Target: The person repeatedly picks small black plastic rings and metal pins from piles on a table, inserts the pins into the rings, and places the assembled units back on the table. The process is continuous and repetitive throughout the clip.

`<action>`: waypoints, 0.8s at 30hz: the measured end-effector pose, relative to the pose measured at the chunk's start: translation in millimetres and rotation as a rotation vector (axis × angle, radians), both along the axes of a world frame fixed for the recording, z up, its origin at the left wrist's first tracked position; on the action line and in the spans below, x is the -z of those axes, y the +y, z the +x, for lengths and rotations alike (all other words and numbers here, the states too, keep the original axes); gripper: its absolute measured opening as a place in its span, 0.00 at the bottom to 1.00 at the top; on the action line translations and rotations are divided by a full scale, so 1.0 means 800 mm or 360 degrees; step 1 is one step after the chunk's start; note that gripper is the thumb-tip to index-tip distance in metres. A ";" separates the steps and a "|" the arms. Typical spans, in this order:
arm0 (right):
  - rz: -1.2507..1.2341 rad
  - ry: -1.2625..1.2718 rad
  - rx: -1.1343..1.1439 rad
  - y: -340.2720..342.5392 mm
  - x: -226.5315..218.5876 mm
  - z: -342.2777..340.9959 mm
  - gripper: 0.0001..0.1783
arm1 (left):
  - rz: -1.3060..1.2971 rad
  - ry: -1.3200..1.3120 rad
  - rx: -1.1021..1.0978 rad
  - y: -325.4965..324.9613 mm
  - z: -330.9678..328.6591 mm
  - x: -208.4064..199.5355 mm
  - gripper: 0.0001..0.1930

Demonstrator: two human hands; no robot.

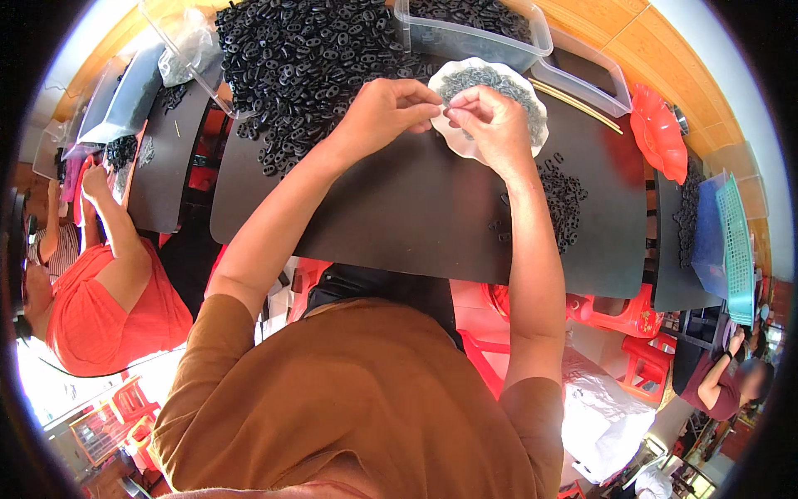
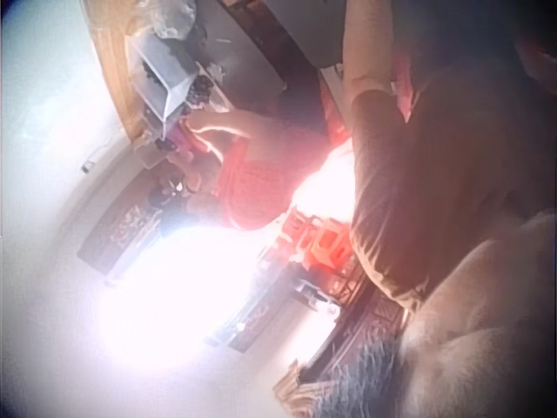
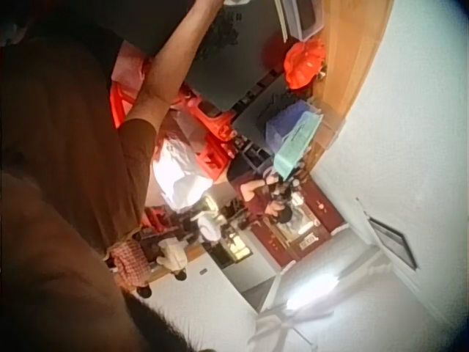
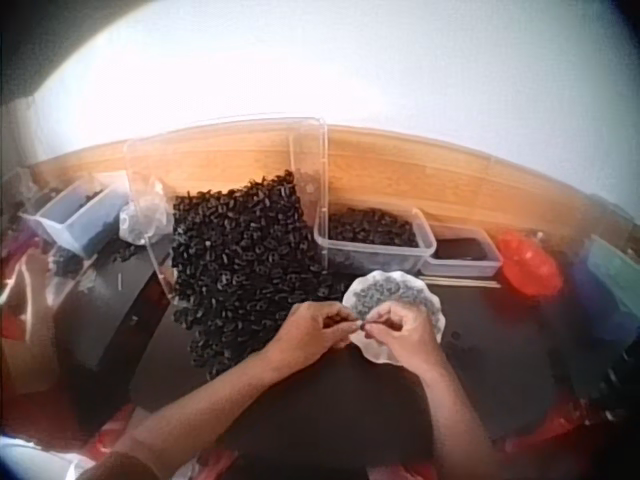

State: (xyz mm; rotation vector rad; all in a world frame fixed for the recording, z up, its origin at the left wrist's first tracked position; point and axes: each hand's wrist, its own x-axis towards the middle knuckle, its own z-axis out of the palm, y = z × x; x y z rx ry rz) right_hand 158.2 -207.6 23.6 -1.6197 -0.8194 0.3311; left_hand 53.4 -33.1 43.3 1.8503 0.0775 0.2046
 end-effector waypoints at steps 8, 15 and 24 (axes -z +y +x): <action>-0.0110 -0.0184 0.0045 -0.003 -0.001 -0.002 0.03 | -0.0027 -0.0034 0.0058 -0.006 0.019 0.016 0.06; -0.0132 -0.0262 0.0293 -0.005 -0.005 0.005 0.04 | 0.0069 -0.0213 0.0062 -0.010 0.016 0.029 0.05; -0.0205 -0.0384 0.0122 0.004 -0.011 -0.013 0.09 | -0.0347 -0.0092 -0.0006 -0.003 0.021 0.045 0.05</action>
